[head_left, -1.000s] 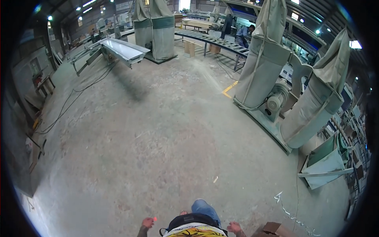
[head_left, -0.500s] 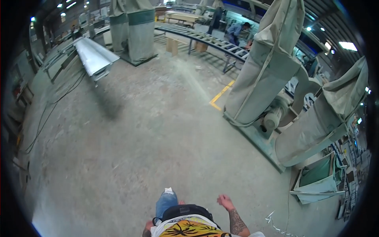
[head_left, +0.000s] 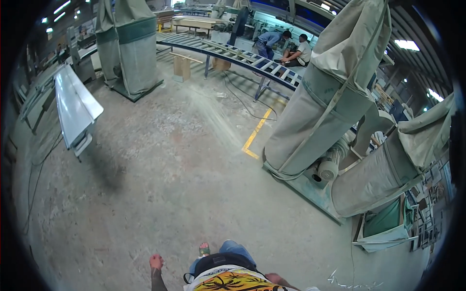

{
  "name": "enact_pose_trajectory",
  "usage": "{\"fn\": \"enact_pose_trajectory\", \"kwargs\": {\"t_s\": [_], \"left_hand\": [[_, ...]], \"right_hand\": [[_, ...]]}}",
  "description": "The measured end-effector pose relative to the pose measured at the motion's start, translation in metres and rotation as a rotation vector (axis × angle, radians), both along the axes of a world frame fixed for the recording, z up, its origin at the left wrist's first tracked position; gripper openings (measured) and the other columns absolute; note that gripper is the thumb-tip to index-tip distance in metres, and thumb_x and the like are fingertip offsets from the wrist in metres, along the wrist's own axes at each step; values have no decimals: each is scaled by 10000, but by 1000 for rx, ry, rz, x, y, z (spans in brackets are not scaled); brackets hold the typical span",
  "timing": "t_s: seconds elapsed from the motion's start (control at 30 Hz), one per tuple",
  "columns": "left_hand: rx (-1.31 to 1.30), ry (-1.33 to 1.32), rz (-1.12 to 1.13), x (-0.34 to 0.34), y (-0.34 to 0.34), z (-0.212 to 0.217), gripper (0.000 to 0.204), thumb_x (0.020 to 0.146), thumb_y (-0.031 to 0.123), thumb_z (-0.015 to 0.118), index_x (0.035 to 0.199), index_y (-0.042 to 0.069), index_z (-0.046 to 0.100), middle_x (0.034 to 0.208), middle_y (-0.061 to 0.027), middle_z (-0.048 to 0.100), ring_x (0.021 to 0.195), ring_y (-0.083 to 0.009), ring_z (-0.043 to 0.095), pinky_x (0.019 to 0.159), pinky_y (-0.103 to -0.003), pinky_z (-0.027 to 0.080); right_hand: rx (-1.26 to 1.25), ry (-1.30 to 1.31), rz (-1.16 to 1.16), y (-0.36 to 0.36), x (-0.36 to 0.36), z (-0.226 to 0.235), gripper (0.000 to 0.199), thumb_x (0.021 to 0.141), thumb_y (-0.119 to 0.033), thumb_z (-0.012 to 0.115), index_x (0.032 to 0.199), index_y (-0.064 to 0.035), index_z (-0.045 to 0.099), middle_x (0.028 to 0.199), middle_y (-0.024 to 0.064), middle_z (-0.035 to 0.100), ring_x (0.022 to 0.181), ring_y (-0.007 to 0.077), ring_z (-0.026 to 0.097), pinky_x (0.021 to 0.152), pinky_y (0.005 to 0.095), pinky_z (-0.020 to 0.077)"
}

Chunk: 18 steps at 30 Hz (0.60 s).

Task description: The worker uses a pneumatic nail gun and an air duster to assemble and clean curved wooden furniture parts on a factory floor.

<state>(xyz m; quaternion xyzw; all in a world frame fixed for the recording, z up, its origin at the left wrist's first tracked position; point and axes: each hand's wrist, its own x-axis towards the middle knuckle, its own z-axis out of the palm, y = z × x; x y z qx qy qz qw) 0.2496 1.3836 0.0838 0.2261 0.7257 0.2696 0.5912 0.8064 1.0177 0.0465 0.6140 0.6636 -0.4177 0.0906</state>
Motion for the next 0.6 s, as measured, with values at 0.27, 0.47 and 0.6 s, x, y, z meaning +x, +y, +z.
{"fn": "enact_pose_trajectory", "kwargs": {"t_s": [0.27,0.47,0.6], "left_hand": [[223,-60,-38,92,196,32,147,906,219,511,909,73,533,724,-18,556,572,-122,531,417,-231,366],[419,210,-1322,137,198,-31,203,862,267,528,831,80,599,781,-54,633,700,-190,638,518,-363,484],[-83,-105,-951,151,263,-36,277,809,253,639,1008,60,642,885,-68,662,818,-178,621,718,-347,498]], "right_hand": [[182,361,-356,157,-3,3,369,705,-337,586,957,-67,587,875,181,614,846,378,587,705,473,480],[239,570,-1601,348,101,110,298,945,-288,469,1103,-44,536,935,103,644,815,188,635,713,309,521],[545,602,-1675,389,107,204,304,953,-286,459,1108,-36,533,930,91,641,811,172,633,720,291,516]]}}
